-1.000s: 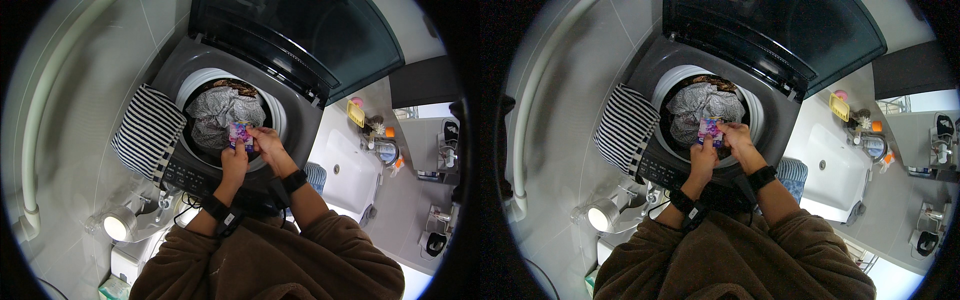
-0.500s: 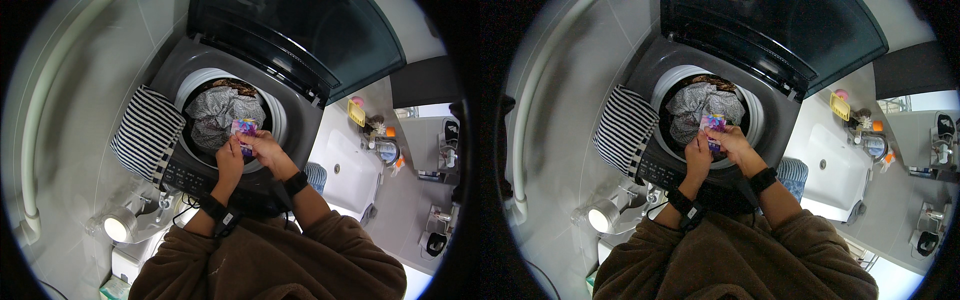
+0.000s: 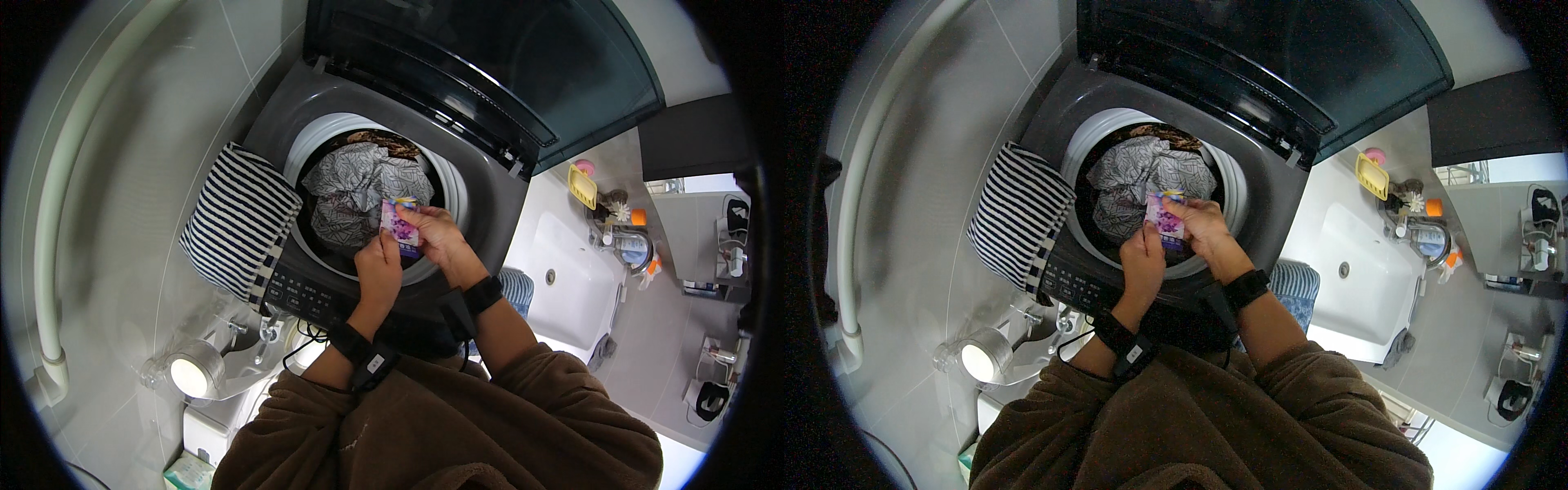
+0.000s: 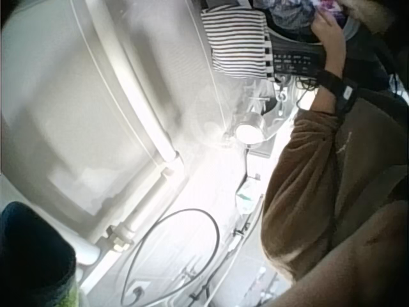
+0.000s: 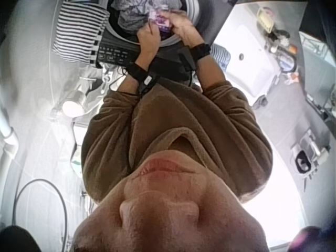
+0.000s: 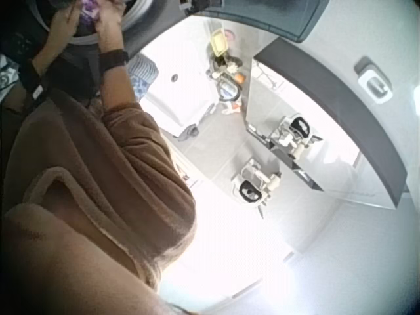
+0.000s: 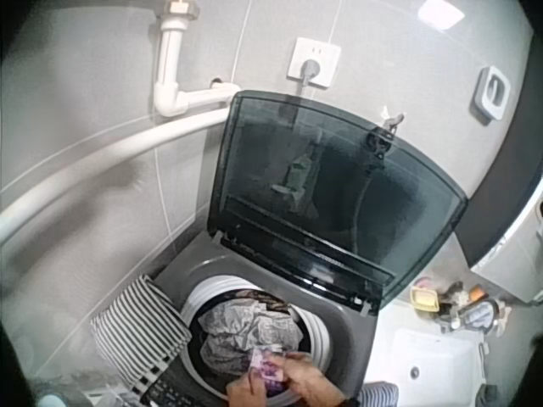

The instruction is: The person pours liquid detergent into a top-loading washing machine containing clothes, then adds two sachets of laundry detergent. They close the lid and press buttons on the control panel to start the wash cycle.

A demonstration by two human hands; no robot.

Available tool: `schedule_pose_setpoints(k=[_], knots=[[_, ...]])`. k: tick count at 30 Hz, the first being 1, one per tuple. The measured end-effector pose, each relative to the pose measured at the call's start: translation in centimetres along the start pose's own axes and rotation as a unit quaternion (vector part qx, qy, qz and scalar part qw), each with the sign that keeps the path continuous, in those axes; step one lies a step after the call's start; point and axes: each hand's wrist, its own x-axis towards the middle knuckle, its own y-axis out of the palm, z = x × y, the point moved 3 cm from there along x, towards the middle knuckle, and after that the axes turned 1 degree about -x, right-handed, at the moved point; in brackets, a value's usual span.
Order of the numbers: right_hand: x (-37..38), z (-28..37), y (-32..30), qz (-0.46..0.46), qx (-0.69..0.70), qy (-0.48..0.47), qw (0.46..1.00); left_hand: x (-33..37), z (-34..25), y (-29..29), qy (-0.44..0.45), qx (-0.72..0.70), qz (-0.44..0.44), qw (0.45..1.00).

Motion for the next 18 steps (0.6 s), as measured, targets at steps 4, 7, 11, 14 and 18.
schedule_pose_setpoints(k=[4, 7, 11, 14, 18], knots=[[0.4, 0.1, -0.3, -0.014, -0.012, -0.015, 1.000, -0.1, -0.8, -0.1, -0.033, 0.001, 0.018, 0.999], [-0.4, -0.6, -0.1, 0.045, 0.019, 0.019, 0.999, 0.0, -1.3, -0.3, 0.008, 0.025, 0.004, 1.000], [-1.6, -1.6, 0.3, 0.136, -0.043, 0.076, 0.987, 0.3, -1.0, -0.2, 0.037, 0.021, 0.000, 0.999], [-1.3, -1.7, 0.4, 0.083, -0.066, 0.077, 0.991, 0.2, -0.7, -0.3, 0.045, 0.029, 0.014, 0.998], [-1.0, -1.4, 0.7, 0.070, -0.035, 0.056, 0.995, 0.2, -0.9, -0.4, 0.061, 0.049, 0.031, 0.996]])
